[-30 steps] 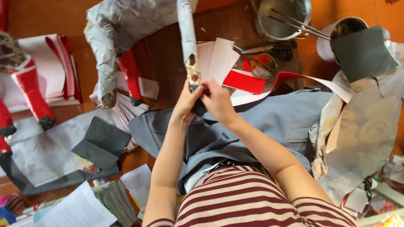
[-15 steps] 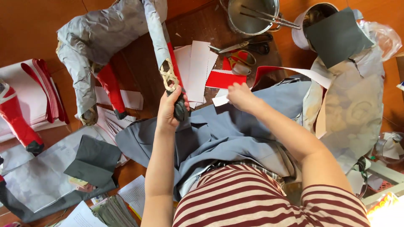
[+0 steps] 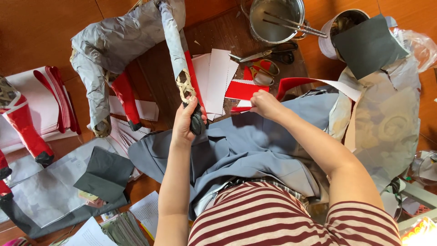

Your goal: Decorating a giraffe-shaped figure by applying red and black strips of material to its legs

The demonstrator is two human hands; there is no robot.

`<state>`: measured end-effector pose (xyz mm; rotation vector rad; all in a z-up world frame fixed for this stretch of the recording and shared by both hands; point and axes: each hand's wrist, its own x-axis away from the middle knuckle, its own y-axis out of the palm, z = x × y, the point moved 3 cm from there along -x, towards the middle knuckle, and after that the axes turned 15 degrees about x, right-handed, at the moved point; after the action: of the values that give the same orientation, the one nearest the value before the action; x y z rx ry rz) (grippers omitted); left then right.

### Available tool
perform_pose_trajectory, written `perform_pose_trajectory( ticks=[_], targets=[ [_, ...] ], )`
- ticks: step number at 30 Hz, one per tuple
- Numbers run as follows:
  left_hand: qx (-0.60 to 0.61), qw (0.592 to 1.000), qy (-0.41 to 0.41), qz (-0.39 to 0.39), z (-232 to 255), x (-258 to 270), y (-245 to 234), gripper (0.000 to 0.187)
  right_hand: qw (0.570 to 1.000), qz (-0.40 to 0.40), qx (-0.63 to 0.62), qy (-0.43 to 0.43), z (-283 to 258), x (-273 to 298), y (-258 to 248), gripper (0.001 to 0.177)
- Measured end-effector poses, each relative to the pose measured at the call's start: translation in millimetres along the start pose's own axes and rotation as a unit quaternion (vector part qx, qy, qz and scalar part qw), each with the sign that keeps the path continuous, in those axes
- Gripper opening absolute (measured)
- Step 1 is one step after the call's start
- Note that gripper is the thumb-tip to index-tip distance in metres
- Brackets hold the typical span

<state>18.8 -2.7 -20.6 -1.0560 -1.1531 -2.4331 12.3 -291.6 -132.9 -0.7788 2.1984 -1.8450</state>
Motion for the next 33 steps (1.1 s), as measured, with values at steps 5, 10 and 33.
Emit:
perform_pose_trajectory(
  ticks=[5,10,33],
  targets=[
    [-0.013,1.0,0.02,-0.02,5.5,12.9,14.0,0.037,0.996,-0.05,-0.065,0.04,7.2,-5.9,-30.8,0.034],
    [-0.021,0.999,0.037,-0.03,-8.6,4.2,-12.1,0.039,0.972,-0.011,-0.193,0.135,15.8,-32.0,-78.8,0.013],
    [-0.019,0.998,-0.053,0.038,1.4,25.5,17.6,0.029,0.912,0.022,-0.167,0.374,94.0,-176.2,-83.8,0.07]
  ],
)
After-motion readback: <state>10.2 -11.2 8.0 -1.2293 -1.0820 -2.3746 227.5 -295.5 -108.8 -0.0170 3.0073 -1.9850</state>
